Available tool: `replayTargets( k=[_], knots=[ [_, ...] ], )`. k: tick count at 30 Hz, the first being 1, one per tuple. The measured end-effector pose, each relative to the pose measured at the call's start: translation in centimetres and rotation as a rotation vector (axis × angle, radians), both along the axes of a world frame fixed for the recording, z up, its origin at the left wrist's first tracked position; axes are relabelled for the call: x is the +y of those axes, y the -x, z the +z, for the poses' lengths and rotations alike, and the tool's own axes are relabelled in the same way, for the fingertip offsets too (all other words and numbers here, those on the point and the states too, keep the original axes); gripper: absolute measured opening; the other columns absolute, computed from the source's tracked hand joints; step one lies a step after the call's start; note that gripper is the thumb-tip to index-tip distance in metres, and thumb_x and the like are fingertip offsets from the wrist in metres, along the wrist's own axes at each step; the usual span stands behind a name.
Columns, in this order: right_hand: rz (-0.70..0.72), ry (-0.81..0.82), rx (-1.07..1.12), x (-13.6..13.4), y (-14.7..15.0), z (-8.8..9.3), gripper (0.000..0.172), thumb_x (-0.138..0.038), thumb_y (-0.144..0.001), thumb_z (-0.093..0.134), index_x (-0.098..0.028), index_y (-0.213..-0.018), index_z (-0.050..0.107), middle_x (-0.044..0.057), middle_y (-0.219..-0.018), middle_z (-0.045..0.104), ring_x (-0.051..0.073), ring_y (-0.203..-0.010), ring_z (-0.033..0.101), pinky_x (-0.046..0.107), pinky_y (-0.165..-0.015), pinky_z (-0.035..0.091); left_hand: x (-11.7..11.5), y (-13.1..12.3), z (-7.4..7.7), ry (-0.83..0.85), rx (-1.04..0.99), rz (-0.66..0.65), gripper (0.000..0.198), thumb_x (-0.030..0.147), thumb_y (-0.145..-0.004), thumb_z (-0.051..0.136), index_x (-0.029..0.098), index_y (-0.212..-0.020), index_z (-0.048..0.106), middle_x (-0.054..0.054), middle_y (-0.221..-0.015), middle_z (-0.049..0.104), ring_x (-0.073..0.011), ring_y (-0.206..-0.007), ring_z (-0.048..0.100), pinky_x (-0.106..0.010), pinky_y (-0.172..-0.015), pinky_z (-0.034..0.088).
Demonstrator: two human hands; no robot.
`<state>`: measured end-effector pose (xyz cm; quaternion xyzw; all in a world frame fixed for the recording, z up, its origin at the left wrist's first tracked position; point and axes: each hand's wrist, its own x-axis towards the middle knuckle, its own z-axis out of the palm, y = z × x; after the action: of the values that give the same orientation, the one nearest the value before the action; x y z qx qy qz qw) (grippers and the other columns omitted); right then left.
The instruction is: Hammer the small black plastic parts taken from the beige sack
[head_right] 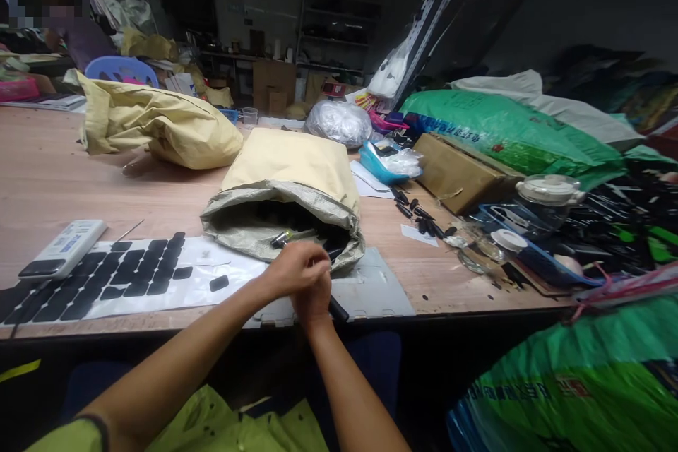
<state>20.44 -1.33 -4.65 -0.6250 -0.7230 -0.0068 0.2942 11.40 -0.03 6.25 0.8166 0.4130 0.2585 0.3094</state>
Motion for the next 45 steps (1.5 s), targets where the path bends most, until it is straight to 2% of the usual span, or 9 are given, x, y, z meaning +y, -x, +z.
replayTargets(
  k=[4, 7, 11, 14, 18, 24, 29, 38, 45],
  knots=[
    [-0.015, 0.036, -0.118, 0.6, 0.1, -0.2, 0.048, -0.01, -0.084, 0.044, -0.011, -0.131, 0.055, 0.016, -0.098, 0.07, 0.029, -0.096, 0.061, 0.044, -0.089, 0.044, 4.1, -4.0, -1.4, -0.011, 0.335, 0.15, 0.025, 0.025, -0.084, 0.057, 0.014, -0.1, 0.073, -0.015, -0.107, 0.07, -0.0279, -0.099, 0.065, -0.035, -0.08, 0.049],
    [0.008, 0.017, -0.14, 0.8, 0.1, -0.3, 0.053, -0.008, -0.084, 0.043, -0.014, -0.135, 0.052, 0.015, -0.104, 0.071, 0.028, -0.101, 0.061, 0.041, -0.089, 0.044, 4.6, -5.4, -2.2, 0.06, 0.5, 0.165, 0.026, 0.017, -0.078, 0.062, 0.011, -0.101, 0.073, -0.019, -0.107, 0.07, -0.0302, -0.101, 0.065, -0.035, -0.079, 0.049],
    [0.016, 0.002, -0.163, 0.8, 0.1, -0.4, 0.05, -0.009, -0.085, 0.044, -0.015, -0.133, 0.053, 0.014, -0.104, 0.07, 0.027, -0.1, 0.06, 0.039, -0.086, 0.044, 4.3, -5.7, -2.0, 0.043, 0.511, 0.194, 0.023, 0.014, -0.08, 0.059, 0.013, -0.099, 0.072, -0.018, -0.104, 0.07, -0.0288, -0.103, 0.063, -0.035, -0.082, 0.047],
    [-0.075, -0.002, -0.195, 0.5, 0.1, -0.2, 0.04, -0.012, -0.085, 0.045, -0.012, -0.123, 0.059, 0.015, -0.1, 0.069, 0.027, -0.094, 0.059, 0.038, -0.083, 0.043, 4.1, -4.0, -1.3, -0.078, 0.435, 0.251, 0.02, 0.02, -0.085, 0.057, 0.015, -0.099, 0.07, -0.014, -0.102, 0.07, -0.0277, -0.1, 0.061, -0.037, -0.082, 0.046],
    [-0.144, -0.036, -0.267, -0.1, 0.3, 0.4, 0.029, -0.016, -0.088, 0.047, -0.013, -0.112, 0.063, 0.013, -0.097, 0.065, 0.024, -0.086, 0.054, 0.035, -0.076, 0.039, 2.9, 1.7, -1.2, -0.173, 0.186, 0.266, 0.015, 0.028, -0.083, 0.066, 0.021, -0.096, 0.069, -0.004, -0.094, 0.069, -0.0218, -0.092, 0.059, -0.031, -0.078, 0.044],
    [-0.133, -0.039, -0.265, -0.3, 0.5, 0.9, 0.033, -0.016, -0.089, 0.049, -0.02, -0.119, 0.062, 0.007, -0.092, 0.06, 0.022, -0.085, 0.049, 0.033, -0.073, 0.033, -0.1, 9.2, -5.3, -0.066, 0.034, 0.231, 0.013, 0.023, -0.078, 0.074, 0.019, -0.089, 0.07, -0.002, -0.086, 0.068, -0.0183, -0.085, 0.057, -0.03, -0.079, 0.043],
    [-0.114, -0.036, -0.25, -0.2, 0.2, 0.8, 0.034, -0.017, -0.093, 0.046, -0.02, -0.123, 0.062, 0.007, -0.092, 0.06, 0.02, -0.084, 0.05, 0.031, -0.075, 0.035, -0.5, 9.4, -8.3, -0.022, 0.064, 0.313, 0.016, 0.026, -0.073, 0.079, 0.02, -0.086, 0.073, -0.002, -0.083, 0.065, -0.0199, -0.087, 0.054, -0.03, -0.078, 0.042],
    [-0.042, -0.046, 0.192, -2.1, -1.6, 1.7, 0.042, -0.021, -0.095, 0.036, -0.023, -0.127, 0.063, 0.006, -0.102, 0.067, 0.016, -0.09, 0.062, 0.025, -0.076, 0.048, -0.1, 9.1, -8.5, 0.067, 0.054, 0.364, 0.017, 0.028, -0.071, 0.08, 0.022, -0.086, 0.076, 0.0, -0.082, 0.066, -0.0183, -0.084, 0.052, -0.028, -0.072, 0.04],
    [-0.199, 0.019, -0.042, -2.0, -0.7, 1.2, 0.038, -0.025, -0.097, 0.041, -0.022, -0.128, 0.064, 0.006, -0.099, 0.074, 0.017, -0.078, 0.067, 0.024, -0.062, 0.044, -0.2, 9.0, -8.9, 0.022, 0.081, 0.375, 0.017, 0.03, -0.073, 0.078, 0.023, -0.089, 0.078, -0.001, -0.079, 0.065, -0.0184, -0.084, 0.052, -0.028, -0.073, 0.039]
  ],
)
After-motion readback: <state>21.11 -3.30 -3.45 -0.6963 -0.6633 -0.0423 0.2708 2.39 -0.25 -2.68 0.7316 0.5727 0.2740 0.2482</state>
